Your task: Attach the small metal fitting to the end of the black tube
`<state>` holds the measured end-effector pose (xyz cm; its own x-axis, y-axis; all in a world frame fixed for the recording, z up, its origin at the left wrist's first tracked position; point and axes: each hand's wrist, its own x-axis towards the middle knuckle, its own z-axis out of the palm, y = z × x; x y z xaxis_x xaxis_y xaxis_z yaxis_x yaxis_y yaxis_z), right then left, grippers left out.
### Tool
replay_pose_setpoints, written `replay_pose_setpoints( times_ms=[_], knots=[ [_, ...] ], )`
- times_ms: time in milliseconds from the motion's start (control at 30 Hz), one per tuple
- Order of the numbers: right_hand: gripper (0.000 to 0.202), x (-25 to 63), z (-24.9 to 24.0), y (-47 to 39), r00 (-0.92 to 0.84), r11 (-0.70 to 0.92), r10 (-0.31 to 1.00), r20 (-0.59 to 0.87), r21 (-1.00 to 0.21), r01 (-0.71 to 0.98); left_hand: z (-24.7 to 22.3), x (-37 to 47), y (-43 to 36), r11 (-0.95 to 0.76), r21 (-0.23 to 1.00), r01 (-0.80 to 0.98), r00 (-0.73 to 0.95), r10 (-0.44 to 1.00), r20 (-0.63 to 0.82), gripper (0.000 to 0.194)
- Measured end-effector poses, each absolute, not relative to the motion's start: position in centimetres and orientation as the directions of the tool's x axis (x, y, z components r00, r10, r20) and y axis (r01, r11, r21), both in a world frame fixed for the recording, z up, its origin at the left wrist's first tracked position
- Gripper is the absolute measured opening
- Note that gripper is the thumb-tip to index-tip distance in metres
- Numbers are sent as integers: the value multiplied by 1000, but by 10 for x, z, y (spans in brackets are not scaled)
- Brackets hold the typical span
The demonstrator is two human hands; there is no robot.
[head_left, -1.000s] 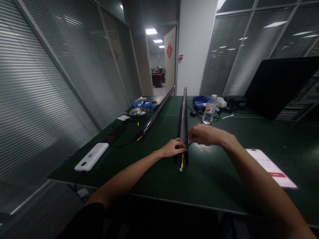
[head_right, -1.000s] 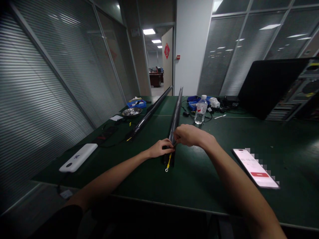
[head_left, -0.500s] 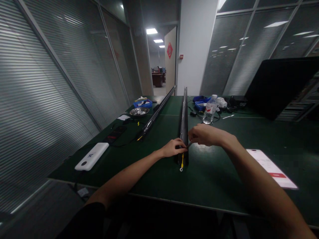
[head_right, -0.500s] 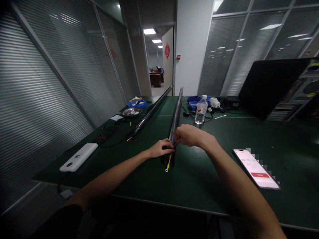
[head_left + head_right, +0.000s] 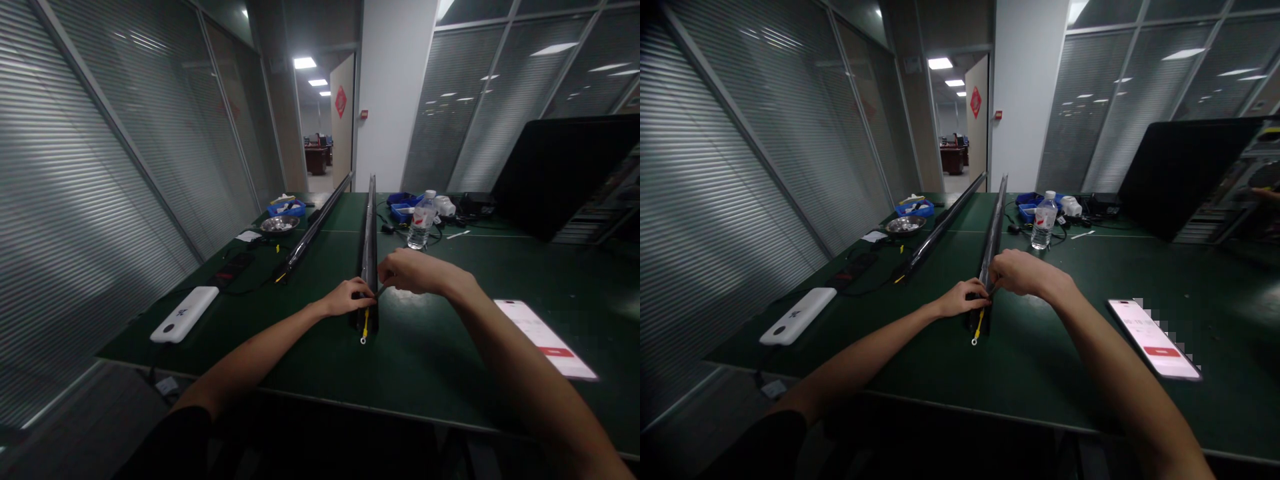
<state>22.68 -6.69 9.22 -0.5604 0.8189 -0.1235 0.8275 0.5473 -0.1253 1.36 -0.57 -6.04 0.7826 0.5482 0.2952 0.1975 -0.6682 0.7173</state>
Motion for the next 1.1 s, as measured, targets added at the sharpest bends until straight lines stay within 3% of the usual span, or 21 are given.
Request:
replay_pose_setpoints(
  times_ms=[433,733,1100],
  knots=[
    [20,224,92,-68,-540,518,830,-141,-166,839,-64,13,-3,-658,723,211,791,549,269,20],
    [19,224,89,-67,-501,439,847,-176,-297,848,-60,13,-7,-663,720,205,784,552,285,16],
    [17,226,88,-67,-515,468,843,-154,-264,844,-62,13,-4,-654,727,207,789,551,271,17]
  ],
)
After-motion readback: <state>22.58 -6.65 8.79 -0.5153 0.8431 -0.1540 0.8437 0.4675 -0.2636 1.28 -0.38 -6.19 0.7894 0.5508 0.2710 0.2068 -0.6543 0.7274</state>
